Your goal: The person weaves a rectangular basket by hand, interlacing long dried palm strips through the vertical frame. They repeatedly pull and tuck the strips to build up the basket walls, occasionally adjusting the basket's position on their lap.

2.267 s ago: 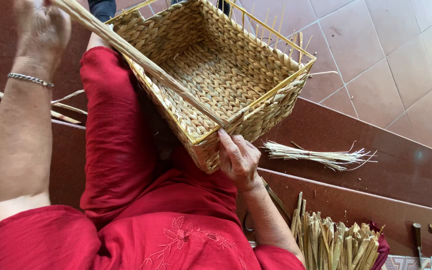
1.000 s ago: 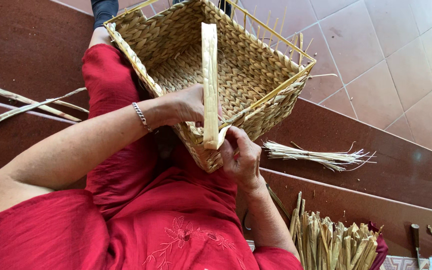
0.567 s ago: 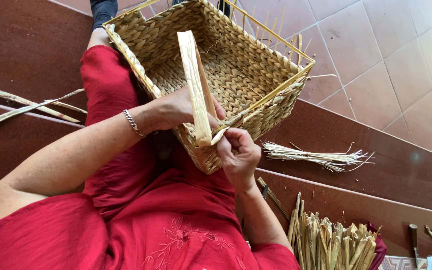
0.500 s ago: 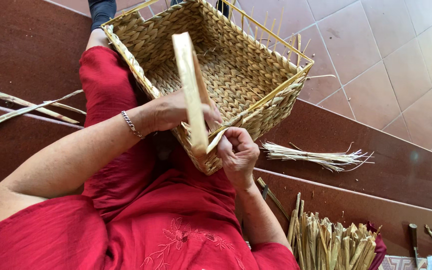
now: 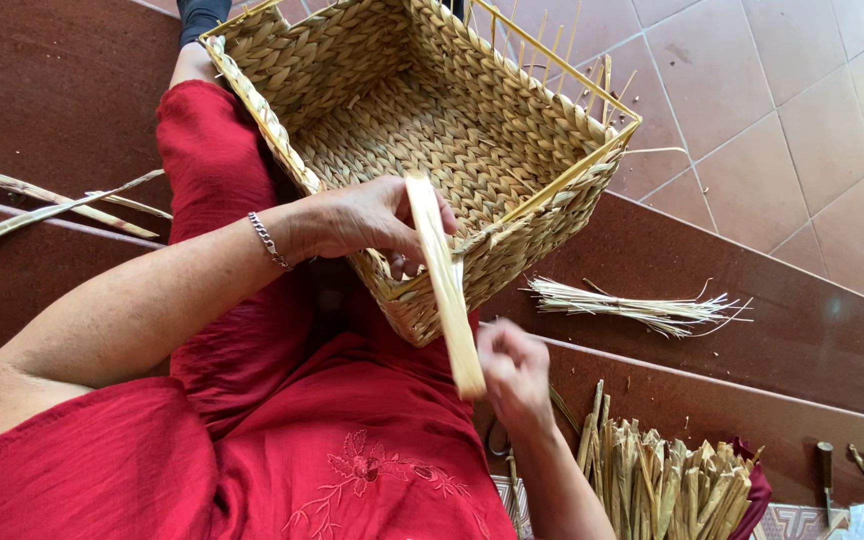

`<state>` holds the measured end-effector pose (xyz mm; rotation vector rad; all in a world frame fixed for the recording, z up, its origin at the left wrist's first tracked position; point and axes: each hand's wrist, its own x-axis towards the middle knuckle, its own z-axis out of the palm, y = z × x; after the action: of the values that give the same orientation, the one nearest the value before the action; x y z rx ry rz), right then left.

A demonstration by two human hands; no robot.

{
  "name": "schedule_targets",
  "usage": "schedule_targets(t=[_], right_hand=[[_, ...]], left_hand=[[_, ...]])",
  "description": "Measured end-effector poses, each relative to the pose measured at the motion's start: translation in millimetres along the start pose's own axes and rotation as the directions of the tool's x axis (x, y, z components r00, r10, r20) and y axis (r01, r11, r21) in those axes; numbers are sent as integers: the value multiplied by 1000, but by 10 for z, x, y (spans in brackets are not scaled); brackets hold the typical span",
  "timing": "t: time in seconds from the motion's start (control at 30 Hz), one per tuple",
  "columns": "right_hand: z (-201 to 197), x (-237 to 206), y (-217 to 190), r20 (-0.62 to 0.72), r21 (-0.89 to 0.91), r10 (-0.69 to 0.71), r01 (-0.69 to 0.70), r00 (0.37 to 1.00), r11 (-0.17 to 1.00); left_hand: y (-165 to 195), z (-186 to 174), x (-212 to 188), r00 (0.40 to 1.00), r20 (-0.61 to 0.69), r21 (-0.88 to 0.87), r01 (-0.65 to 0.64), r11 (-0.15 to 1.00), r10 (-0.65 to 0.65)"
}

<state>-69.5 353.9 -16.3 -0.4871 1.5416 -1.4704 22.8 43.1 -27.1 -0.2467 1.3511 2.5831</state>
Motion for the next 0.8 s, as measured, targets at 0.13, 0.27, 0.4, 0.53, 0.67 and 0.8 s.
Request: schedule_targets(t=[0.13, 0.27, 0.4, 0.53, 0.67, 0.8], right_hand=[[-461, -469, 94, 107, -137, 334, -319, 936, 938], [-823, -822, 241, 135, -257, 405, -363, 904, 896], [-955, -1054, 508, 11, -383, 627, -576, 779, 722], [-939, -1194, 745, -126, -652, 705, -594, 698, 472], [-849, -1342, 837, -346, -696, 879, -718, 328, -6], [-659, -1221, 839, -314, -890, 812, -450, 492, -72]], left_hand=[[22, 0, -43, 998, 58, -13, 5, 1000, -4], [76, 62, -99, 1000, -6, 84, -15, 996, 15], [112, 89, -136, 995, 43, 117, -92, 989, 87], [76, 42, -109, 997, 49, 101, -64, 993, 60], [6, 21, -38, 994, 78, 140, -87, 986, 76], [13, 81, -38, 996, 1, 258, -90, 962, 93]])
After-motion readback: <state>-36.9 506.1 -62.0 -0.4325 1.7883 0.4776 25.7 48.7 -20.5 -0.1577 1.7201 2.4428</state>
